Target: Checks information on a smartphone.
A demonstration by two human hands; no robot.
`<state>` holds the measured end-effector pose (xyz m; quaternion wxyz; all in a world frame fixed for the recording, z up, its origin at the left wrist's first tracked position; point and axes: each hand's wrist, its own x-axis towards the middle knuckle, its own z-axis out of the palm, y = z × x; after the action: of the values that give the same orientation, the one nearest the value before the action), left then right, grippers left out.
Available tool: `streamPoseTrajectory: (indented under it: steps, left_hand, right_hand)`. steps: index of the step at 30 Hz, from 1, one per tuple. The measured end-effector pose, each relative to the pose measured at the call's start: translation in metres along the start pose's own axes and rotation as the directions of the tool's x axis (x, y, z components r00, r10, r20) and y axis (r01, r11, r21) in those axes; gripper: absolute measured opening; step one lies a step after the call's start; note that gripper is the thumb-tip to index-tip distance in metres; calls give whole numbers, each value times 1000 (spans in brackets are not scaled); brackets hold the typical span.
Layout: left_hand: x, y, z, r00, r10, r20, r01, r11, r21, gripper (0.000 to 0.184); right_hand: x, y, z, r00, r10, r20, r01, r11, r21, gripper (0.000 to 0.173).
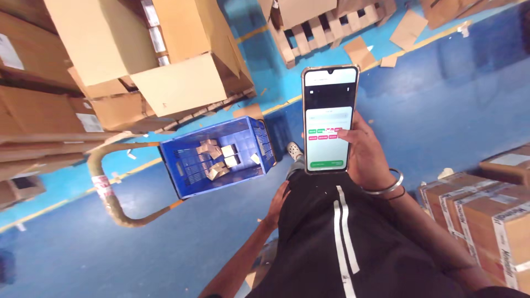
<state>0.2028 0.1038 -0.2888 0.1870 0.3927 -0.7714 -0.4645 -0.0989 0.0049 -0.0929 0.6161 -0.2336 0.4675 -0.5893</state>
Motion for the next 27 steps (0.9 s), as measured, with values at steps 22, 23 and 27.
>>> streamPoseTrajectory:
  steps: [22,23,27]
  left_hand:
    - [1,0,4,1000,2,0,-2,1000,6,43]
    - [1,-1,4,1000,12,2,-12,1000,5,43]
    - [1,-1,3,998,58,-5,-58,998,14,43]
  right_hand:
    - [-1,1,-4,1000,4,2,-4,1000,-1,47]
    - [-1,1,-4,1000,6,0,-6,1000,2,47]
    - [-3,1,-5,1000,19,-8,-19,1000,6,46]
